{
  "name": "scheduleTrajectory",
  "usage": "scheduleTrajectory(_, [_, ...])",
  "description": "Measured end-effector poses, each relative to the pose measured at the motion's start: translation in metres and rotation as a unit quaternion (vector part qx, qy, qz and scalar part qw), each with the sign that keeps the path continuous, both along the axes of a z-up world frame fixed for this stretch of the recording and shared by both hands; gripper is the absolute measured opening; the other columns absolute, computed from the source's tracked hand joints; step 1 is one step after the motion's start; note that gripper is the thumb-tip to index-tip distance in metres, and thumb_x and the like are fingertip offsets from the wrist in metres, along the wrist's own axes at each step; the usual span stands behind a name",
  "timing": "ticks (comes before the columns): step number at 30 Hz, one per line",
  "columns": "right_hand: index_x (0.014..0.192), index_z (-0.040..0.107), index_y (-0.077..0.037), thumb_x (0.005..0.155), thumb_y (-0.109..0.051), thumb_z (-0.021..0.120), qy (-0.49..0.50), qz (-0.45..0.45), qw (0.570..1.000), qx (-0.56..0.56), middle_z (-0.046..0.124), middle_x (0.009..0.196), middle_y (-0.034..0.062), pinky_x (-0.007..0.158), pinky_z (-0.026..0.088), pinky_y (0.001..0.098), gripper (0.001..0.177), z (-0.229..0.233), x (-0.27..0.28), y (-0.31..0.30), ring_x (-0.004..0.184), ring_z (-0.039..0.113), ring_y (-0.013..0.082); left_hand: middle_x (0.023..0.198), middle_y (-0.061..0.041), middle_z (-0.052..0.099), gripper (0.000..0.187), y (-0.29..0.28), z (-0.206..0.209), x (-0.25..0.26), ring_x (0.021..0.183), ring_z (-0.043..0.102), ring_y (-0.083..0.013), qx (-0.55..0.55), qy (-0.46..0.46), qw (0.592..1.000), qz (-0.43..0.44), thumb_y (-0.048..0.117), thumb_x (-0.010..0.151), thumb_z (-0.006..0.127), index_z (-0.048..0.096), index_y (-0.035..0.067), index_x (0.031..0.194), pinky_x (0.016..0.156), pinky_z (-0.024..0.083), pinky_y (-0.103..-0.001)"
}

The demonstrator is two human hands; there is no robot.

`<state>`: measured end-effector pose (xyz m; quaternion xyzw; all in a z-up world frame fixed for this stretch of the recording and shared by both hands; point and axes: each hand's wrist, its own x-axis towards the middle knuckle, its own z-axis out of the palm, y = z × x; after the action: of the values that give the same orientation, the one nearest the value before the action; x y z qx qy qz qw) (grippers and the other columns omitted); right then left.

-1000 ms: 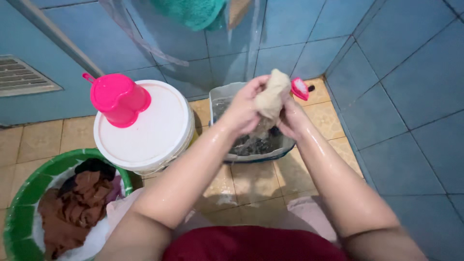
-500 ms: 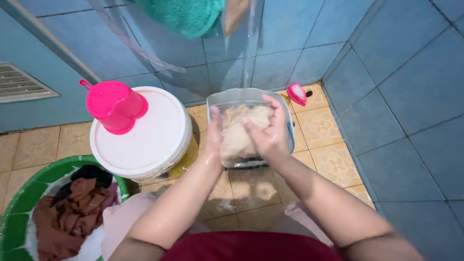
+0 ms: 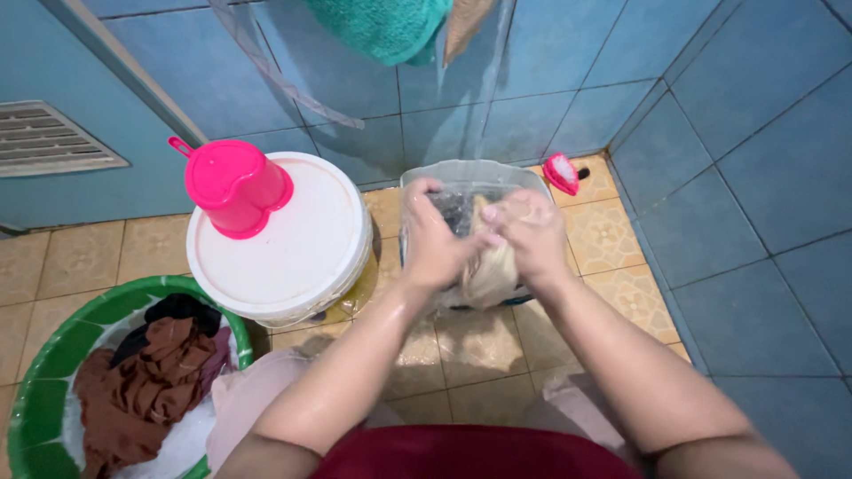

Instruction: The person hand-washes clothes in a green basin filled with soapy water, then rinses each item in a clear bucket of water. They transfer the rinsed clothes into a white bucket and finally rinse the green basin under running water.

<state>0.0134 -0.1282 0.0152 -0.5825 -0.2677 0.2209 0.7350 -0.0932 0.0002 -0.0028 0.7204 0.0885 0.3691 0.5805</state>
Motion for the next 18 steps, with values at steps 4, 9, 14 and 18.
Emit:
scheduleTrajectory(4, [0.099, 0.059, -0.006, 0.092, -0.006, 0.078, -0.273, -0.129, 0.951, 0.067, 0.064, 0.108, 0.0104, 0.091, 0.055, 0.0312, 0.021, 0.033, 0.002, -0.012, 0.099, 0.064, 0.0172, 0.145, -0.012, 0.050, 0.099, -0.007, 0.011, 0.001, 0.136, 0.052, -0.0309, -0.350, -0.041, 0.889, -0.293, 0.066, 0.080, 0.070, 0.027, 0.017, 0.155, 0.112, 0.046, -0.051])
scheduleTrajectory(9, [0.102, 0.058, -0.008, 0.088, -0.015, 0.078, -0.445, -0.005, 0.870, 0.212, 0.054, 0.127, 0.0143, 0.111, 0.046, 0.0471, 0.026, 0.064, -0.039, -0.008, 0.126, 0.053, 0.0323, 0.146, -0.007, 0.057, 0.086, -0.036, 0.014, -0.002, 0.126, 0.063, -0.0225, -0.560, -0.162, 0.727, -0.362, 0.053, 0.089, 0.065, 0.032, 0.015, 0.158, 0.105, 0.053, -0.041])
scheduleTrajectory(14, [0.108, 0.066, -0.017, 0.076, -0.032, 0.096, -0.624, 0.065, 0.754, 0.194, 0.065, 0.124, 0.0008, 0.114, 0.042, 0.0592, 0.047, 0.060, -0.053, -0.005, 0.121, 0.059, 0.0352, 0.124, -0.013, 0.065, 0.044, -0.011, -0.002, -0.013, 0.107, 0.069, -0.0243, -0.414, -0.023, 0.893, -0.177, 0.016, 0.099, 0.068, 0.055, 0.001, 0.138, 0.091, 0.059, -0.039])
scheduleTrajectory(18, [0.106, 0.061, -0.015, 0.082, -0.019, 0.090, -0.599, 0.021, 0.779, 0.185, 0.064, 0.120, 0.0060, 0.109, 0.048, 0.0584, 0.038, 0.046, -0.056, 0.001, 0.124, 0.058, 0.0432, 0.113, -0.010, 0.072, 0.021, -0.016, -0.041, -0.021, 0.097, 0.074, -0.0219, -0.204, -0.110, 0.953, -0.197, 0.015, 0.108, 0.059, 0.065, 0.005, 0.125, 0.084, 0.060, -0.032])
